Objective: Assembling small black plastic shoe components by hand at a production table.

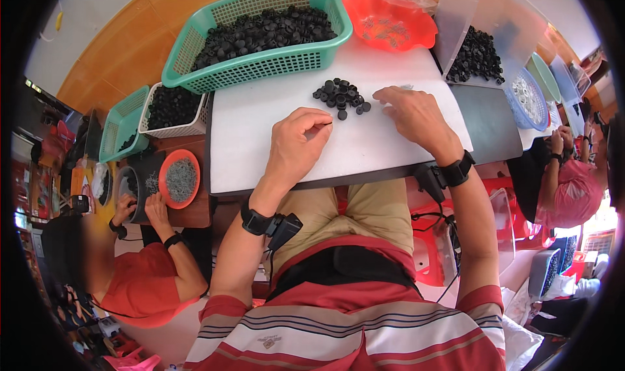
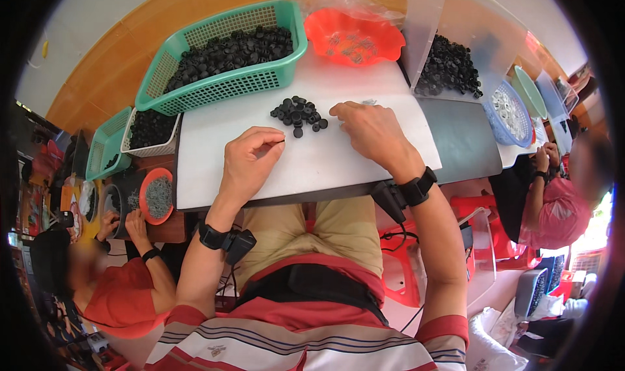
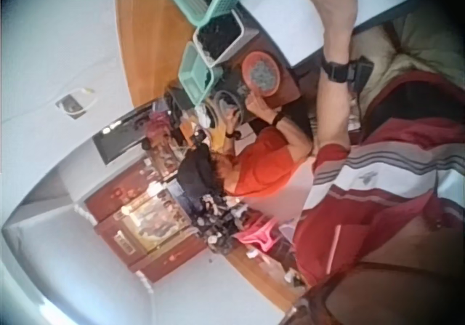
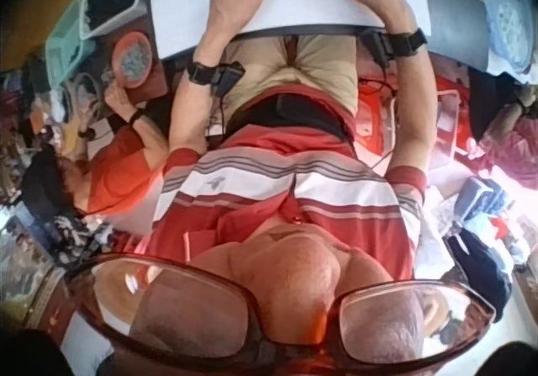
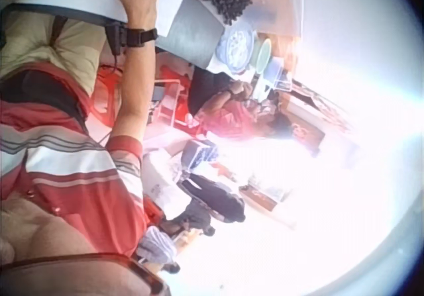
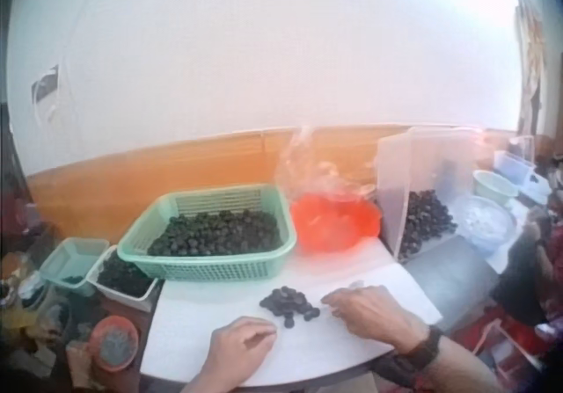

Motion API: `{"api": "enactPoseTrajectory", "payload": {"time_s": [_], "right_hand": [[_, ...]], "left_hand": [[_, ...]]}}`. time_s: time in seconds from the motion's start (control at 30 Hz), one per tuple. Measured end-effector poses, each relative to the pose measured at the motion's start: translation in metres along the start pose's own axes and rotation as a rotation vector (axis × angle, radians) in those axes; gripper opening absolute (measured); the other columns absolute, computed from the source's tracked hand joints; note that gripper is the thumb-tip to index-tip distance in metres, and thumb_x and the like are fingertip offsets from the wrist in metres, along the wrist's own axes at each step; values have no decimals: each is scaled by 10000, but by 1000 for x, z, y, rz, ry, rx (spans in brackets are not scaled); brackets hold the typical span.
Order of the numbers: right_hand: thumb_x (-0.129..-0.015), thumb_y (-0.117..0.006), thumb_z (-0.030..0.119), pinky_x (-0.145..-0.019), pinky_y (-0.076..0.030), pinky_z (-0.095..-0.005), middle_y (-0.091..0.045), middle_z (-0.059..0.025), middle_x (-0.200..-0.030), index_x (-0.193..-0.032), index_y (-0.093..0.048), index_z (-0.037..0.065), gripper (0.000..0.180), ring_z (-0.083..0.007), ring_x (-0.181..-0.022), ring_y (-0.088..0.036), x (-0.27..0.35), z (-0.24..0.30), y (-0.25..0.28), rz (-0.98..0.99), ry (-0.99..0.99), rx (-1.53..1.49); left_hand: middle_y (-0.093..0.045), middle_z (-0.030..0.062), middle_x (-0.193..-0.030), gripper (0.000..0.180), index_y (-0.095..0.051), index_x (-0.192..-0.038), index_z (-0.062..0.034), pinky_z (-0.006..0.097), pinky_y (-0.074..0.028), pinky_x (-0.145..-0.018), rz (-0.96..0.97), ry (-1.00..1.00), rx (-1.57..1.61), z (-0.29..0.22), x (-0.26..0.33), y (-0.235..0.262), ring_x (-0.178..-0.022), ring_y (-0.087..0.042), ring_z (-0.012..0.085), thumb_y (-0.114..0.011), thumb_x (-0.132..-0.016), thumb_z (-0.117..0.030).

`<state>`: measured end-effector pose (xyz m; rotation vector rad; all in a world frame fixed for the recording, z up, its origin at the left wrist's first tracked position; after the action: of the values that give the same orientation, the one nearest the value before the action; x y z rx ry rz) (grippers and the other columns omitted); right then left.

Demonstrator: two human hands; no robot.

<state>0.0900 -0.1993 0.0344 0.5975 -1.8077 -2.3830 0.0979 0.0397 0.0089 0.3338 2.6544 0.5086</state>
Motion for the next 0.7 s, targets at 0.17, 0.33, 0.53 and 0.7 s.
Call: {"api": "enactPoseTrajectory", "payload": {"time_s": [0.17, 0.33, 0.53, 0.7], "right_hand": [[-901, -628, 45, -761, -522, -473, -708, -112, -997, -1094, -659, 63, 197, -354, -919, -675, -5, -2, -4, 44, 22, 19], [-915, -599, 25, -742, -508, -481, -666, -142, -959, -1075, -624, 37, 162, -379, -887, -653, 0, 0, -5, 30, 56, 54], [-931, -567, -7, -762, -531, -458, -659, -176, -1053, -1143, -623, 13, 221, -407, -892, -656, 8, 11, -2, -60, 12, -90], [-937, -603, -56, -764, -542, -363, -662, -144, -989, -1102, -652, -14, 177, -319, -798, -657, 16, 31, 2, -203, -25, -560]], "left_hand": [[-743, 97, -1045, 144, -754, -1022, 22, 283, -582, -840, 24, 29, 42, -1, -1, 1, -922, -716, 165, -725, -881, 10], [-743, 95, -1053, 142, -752, -1019, 22, 289, -583, -843, 32, 25, 82, 0, 0, 2, -940, -714, 165, -727, -880, 9], [-738, 93, -1044, 168, -744, -1042, 11, 290, -587, -839, 52, 51, 81, 0, 1, 2, -918, -713, 159, -731, -875, 14], [-741, 101, -1033, 225, -704, -1089, 29, 294, -595, -857, 86, 110, 172, 0, 2, -2, -900, -702, 138, -745, -868, 25]]}}
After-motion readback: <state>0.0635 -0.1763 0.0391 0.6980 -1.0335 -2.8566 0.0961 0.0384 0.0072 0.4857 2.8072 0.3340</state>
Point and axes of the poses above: each hand's wrist, its own x-axis away from the middle knuckle, its own y-axis out of the back of the hand, z = x × y, the point moved 4 cm from there along -x, towards the middle knuckle
